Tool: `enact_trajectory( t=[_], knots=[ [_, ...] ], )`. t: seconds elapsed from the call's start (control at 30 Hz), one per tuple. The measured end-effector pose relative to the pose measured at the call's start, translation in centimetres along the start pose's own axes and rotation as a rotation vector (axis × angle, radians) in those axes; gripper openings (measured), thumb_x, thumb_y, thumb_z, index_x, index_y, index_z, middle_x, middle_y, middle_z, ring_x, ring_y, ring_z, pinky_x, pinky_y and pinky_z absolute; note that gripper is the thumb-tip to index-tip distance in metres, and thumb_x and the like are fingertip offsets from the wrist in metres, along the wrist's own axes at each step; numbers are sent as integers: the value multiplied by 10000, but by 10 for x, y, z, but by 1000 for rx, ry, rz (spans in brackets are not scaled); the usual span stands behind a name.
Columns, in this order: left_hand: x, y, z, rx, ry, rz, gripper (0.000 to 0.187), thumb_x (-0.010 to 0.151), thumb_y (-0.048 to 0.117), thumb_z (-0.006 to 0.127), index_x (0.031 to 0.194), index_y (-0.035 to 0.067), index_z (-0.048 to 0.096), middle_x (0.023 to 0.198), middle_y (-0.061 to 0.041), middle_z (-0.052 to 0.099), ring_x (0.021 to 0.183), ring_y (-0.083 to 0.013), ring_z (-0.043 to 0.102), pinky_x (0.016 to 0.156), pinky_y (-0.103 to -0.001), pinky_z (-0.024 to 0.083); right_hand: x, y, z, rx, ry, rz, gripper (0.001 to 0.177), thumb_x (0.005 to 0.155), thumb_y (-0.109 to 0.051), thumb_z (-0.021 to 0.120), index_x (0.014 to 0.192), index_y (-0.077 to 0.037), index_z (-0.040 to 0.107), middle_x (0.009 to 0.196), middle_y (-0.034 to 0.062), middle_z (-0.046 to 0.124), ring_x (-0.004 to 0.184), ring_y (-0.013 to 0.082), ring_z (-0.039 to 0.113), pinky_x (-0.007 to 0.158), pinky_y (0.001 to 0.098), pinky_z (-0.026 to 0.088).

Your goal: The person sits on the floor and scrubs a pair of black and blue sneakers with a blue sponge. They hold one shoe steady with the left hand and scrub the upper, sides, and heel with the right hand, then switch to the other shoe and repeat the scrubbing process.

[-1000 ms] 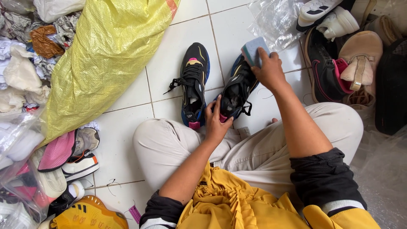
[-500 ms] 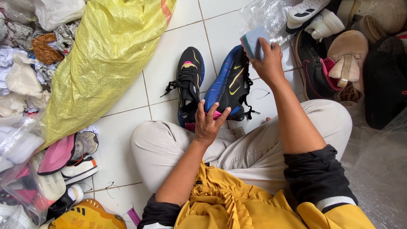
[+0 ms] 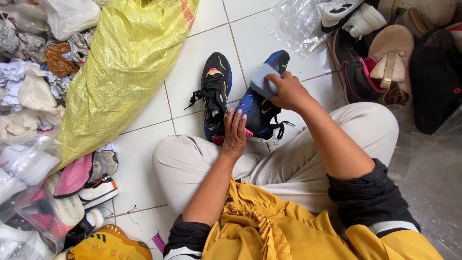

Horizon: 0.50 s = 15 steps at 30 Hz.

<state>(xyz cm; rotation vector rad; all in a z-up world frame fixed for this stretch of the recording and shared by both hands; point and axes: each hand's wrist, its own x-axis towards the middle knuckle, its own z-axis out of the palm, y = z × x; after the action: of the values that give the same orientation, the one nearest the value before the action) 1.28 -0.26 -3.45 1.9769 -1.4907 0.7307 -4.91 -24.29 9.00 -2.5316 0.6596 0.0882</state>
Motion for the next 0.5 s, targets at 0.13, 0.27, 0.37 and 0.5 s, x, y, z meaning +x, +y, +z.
enact_trajectory(
  t=[0.13, 0.27, 0.37, 0.5],
  knots=[
    [-4, -10, 3, -123, -5, -18, 870, 769, -237, 462, 1573, -46, 189, 1588, -334, 250, 1453, -598, 219, 1137, -658, 312, -33, -33, -9, -91, -123, -23, 656, 821, -231, 785, 1443, -198, 581, 1267, 336, 593, 1072, 522, 668, 776, 604, 601],
    [6, -11, -7, -184, 10, -53, 898, 752, -243, 429, 1570, -92, 91, 1542, -371, 286, 1424, -576, 286, 1124, -626, 343, -58, -49, 5, -72, -149, -38, 672, 822, -274, 760, 1456, -191, 554, 1267, 332, 584, 1066, 529, 668, 790, 648, 587],
    [16, -5, -16, -196, 43, -79, 852, 791, -237, 471, 1533, -175, 57, 1520, -399, 300, 1410, -561, 328, 1139, -595, 348, -90, -71, -2, -70, -205, -93, 670, 822, -240, 754, 1458, -178, 550, 1247, 327, 598, 1061, 520, 675, 783, 623, 600],
    [1, -11, -1, -259, 28, -121, 876, 855, -100, 567, 1542, -176, 29, 1546, -369, 298, 1430, -520, 324, 1160, -576, 329, -111, -72, 12, -62, -253, -156, 660, 832, -289, 746, 1440, -156, 527, 1220, 327, 605, 1007, 510, 701, 765, 613, 607]
  ],
)
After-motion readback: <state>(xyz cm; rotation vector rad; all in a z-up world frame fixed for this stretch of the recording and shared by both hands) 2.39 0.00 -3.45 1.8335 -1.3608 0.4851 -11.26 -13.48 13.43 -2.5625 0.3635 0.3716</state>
